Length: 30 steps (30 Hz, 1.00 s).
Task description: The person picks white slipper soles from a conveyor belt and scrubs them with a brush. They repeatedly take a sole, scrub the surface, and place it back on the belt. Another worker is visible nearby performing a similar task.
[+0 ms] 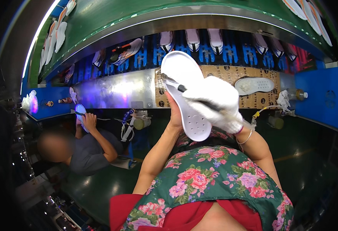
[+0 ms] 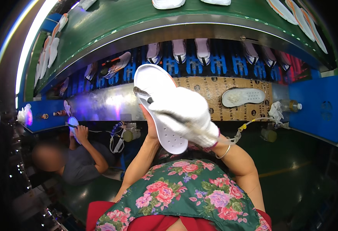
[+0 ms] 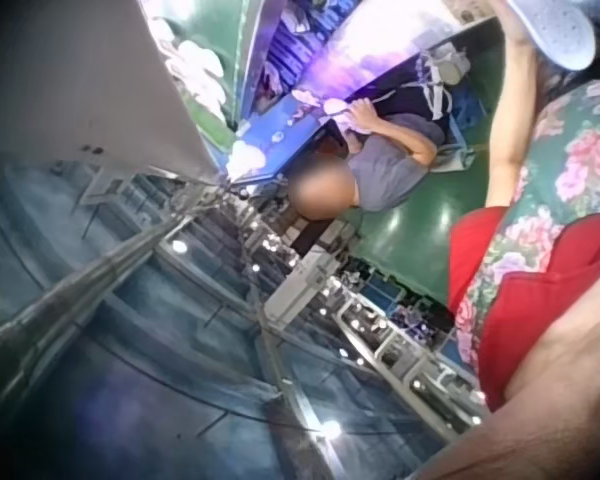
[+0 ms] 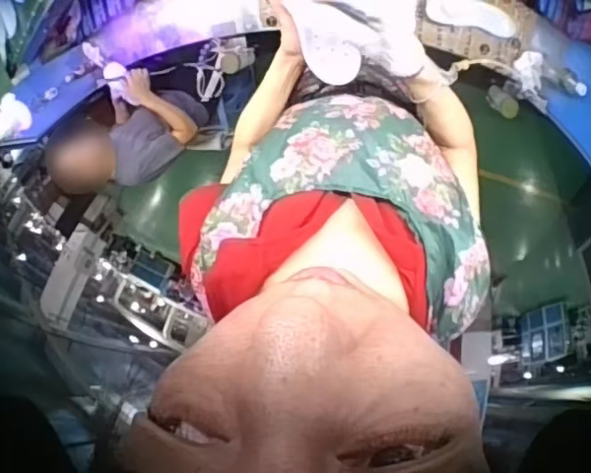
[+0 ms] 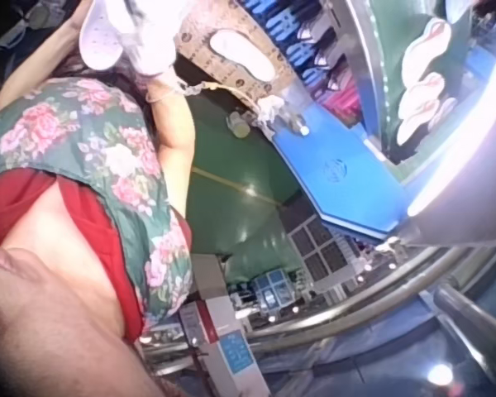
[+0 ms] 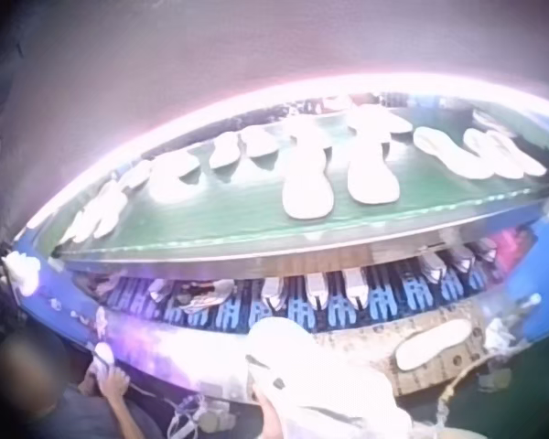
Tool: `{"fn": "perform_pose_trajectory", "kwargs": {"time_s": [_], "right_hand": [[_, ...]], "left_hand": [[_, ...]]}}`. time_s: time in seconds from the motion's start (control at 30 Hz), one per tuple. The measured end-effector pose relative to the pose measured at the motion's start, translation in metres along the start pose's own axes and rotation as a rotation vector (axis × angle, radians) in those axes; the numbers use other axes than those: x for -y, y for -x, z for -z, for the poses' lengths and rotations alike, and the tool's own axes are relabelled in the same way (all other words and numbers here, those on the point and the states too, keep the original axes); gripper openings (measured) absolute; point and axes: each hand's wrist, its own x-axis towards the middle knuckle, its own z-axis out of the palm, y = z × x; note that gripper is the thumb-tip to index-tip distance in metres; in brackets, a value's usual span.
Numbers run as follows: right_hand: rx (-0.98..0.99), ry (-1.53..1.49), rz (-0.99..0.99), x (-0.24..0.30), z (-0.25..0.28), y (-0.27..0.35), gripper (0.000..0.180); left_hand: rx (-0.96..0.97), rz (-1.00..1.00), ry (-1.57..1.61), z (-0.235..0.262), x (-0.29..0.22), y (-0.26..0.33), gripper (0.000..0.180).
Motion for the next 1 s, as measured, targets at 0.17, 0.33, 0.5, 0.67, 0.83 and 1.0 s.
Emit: {"fn": "perform_pose_trajectory", "kwargs": {"time_s": [0.17,0.33,0.5,0.67,0.83,1.0], "right_hand": [[-0.163,0.127,0.077,-0.002,-0.002,-0.011,0.026],[0.012,0.05,0.155,0.002,-0.018,0.0,0.024],[-0.019,0.041,0.068,-0.003,-0.012,0.0,0.024],[0.156,0.002,0.178,0.003,-0.023,0.012,0.031],[0.047,0.067,0.105,-0.006,-0.025,0.011,0.027],[0.159,-0.139,0.183,0.004,-0.034,0.013,0.023]], "left_hand": [[0.155,-0.046,0.157,0.012,-0.002,0.001,0.098],[-0.1,-0.042,-0.062,0.025,-0.011,0.002,0.095],[-0.125,-0.102,-0.046,0.017,-0.021,-0.002,0.097],[-0.066,-0.037,0.015,0.051,-0.022,0.004,0.103],[-0.329,-0.082,0.014,0.024,-0.036,-0.008,0.111],[0.052,0.103,0.425,0.051,-0.039,-0.01,0.12]]}}
